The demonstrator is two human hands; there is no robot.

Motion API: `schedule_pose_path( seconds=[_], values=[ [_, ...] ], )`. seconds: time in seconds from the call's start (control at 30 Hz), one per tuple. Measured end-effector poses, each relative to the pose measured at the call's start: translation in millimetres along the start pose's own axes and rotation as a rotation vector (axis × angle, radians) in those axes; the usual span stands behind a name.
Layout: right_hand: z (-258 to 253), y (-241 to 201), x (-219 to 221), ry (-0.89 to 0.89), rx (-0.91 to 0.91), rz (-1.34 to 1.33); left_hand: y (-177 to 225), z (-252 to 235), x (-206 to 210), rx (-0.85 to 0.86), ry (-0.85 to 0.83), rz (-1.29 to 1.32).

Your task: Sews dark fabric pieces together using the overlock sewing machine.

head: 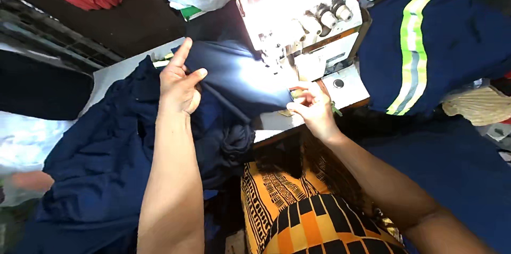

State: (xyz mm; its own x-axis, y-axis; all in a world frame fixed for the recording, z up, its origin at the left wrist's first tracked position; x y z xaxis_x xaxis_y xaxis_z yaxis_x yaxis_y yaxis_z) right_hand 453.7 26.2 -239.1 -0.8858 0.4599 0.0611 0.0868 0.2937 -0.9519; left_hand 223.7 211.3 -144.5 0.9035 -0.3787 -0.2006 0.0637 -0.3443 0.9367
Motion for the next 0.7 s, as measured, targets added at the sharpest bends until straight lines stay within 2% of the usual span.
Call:
schedule_pose_path(
  seconds=[0.07, 0.23, 0.3, 0.33, 0.4, 0.43, 0.47, 0.5, 0.53, 0.57, 0.63, 0.67, 0.7],
  values=[
    [-16, -14, 4, -0.011, -0.118, 0.168, 0, -21, -5, -0.035, 0.013, -0.058],
    [-37, -23, 10, -0.030, -0.050, 0.450, -8, -65, -27, -0.084, 0.137, -0.138],
    [-31, -35, 12, -0.034, -0.154, 0.594, -13, -66, -42, -0.058, 0.215, -0.194],
    [-25, -41, 14, -0.021, -0.235, 0.658, -14, -56, -52, -0.066, 0.253, -0.311],
    [-11, -50, 23, -0.021, -0.379, 0.741, -10, -5, -71, -0.150, 0.273, -0.743],
    [-2, -52, 31, -0.058, -0.442, 0.734, -6, 35, -69, -0.215, 0.199, -0.946],
    [8, -56, 40, -0.114, -0.512, 0.702, -7, 79, -53, -0.289, 0.043, -1.071],
    [19, -56, 53, -0.199, -0.564, 0.684, -9, 124, -19, -0.355, -0.186, -1.111],
    [29, -52, 65, -0.294, -0.602, 0.694, -8, 168, 29, -0.383, -0.438, -1.045],
    [37, -39, 74, -0.388, -0.593, 0.699, -1, 209, 82, -0.324, -0.666, -0.872],
    [35, -4, 50, -0.402, -0.440, 0.637, 28, 260, 165, -0.162, -0.980, -0.367],
    [21, 15, 17, -0.322, -0.297, 0.564, 40, 261, 180, -0.085, -1.010, -0.212],
    [3, 29, -25, -0.215, -0.121, 0.468, 47, 248, 176, 0.006, -0.919, -0.200]
  ],
)
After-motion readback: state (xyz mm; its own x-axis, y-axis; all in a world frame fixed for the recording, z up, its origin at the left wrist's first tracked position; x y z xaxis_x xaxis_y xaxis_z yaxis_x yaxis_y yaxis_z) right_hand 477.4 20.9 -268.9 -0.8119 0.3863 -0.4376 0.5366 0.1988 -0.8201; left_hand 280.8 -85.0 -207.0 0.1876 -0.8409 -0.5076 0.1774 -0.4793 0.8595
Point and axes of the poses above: each hand's wrist, its own z-axis away from the middle knuckle, its own x-axis out of the palm, y = z × x, the point moved 10 cm from there along -z, towards the middle knuckle, and after that the axes turned 2 degrees about -z, right-handed, at the moved point
